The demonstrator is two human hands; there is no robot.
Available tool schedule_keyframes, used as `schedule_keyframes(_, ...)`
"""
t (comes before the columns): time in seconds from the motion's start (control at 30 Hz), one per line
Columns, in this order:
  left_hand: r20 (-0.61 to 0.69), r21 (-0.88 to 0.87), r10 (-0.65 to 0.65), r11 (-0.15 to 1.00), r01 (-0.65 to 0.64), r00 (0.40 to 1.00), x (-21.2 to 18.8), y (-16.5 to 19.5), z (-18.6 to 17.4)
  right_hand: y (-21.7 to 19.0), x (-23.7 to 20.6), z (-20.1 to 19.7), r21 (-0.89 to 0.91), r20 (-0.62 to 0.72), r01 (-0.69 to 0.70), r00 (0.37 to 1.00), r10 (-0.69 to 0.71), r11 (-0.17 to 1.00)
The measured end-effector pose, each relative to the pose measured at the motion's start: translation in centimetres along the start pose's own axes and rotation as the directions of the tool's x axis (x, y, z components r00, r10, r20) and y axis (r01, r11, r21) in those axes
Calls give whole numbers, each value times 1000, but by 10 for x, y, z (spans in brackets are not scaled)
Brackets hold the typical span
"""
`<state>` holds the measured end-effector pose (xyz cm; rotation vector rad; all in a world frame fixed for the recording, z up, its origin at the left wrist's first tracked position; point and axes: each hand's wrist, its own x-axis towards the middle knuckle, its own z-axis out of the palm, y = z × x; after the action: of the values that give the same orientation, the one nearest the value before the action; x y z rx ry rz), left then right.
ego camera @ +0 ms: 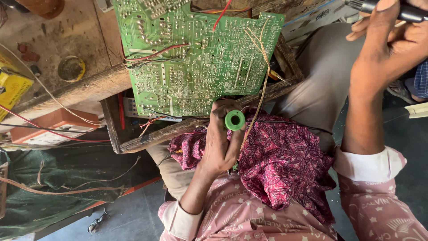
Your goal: The person sits on the floor and uses a soldering iron and solder wire to attach components to a green circuit board. They feed solder from a green spool onto the board while heating joints with the iron.
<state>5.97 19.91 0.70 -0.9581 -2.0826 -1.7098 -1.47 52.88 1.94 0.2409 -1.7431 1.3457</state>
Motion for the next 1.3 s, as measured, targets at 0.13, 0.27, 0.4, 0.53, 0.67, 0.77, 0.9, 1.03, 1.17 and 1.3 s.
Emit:
schedule_keyframes(0.13,4,-3,4,1000,-4,1000,2,-3,-2,5,0,2,-26,31,34,999,-33,999)
schedule_keyframes(0.27,-14,0,-19,1000,19,1000,0,-5,-4,8,-2,3,-16,35,57,998,-56,998)
schedule_keyframes(0.4,-42,-7,-39,999,39,998,-3,-10,-4,9,-2,4,-60,-3,38,999,-39,997)
schedule_keyframes(0.53,-72,31,-30,999,32,997,-4,-15,-3,10,-4,4,-46,18,83,996,-82,995)
schedule_keyframes(0.67,-80,75,-18,997,24,997,-1,-15,-8,22,-8,-3,-8,7,66,998,-66,998)
schedule_keyframes(0.77,-97,110,-37,993,47,995,1,-14,-11,37,-17,-16,11,-74,42,996,-41,999)
schedule_keyframes(0.9,-176,285,-3,957,54,984,-2,-13,-17,45,-53,-38,247,-221,-182,946,238,952)
schedule_keyframes(1.03,-225,479,71,877,47,972,-6,-19,-20,19,-122,-43,432,-231,-358,844,485,828)
schedule_keyframes(1.17,-215,548,78,835,54,973,-4,-24,-18,-19,-164,-28,437,-230,-331,858,460,836)
schedule_keyframes(1.3,-164,566,94,825,15,982,0,-22,-16,-41,-170,-6,334,-247,-310,882,401,890)
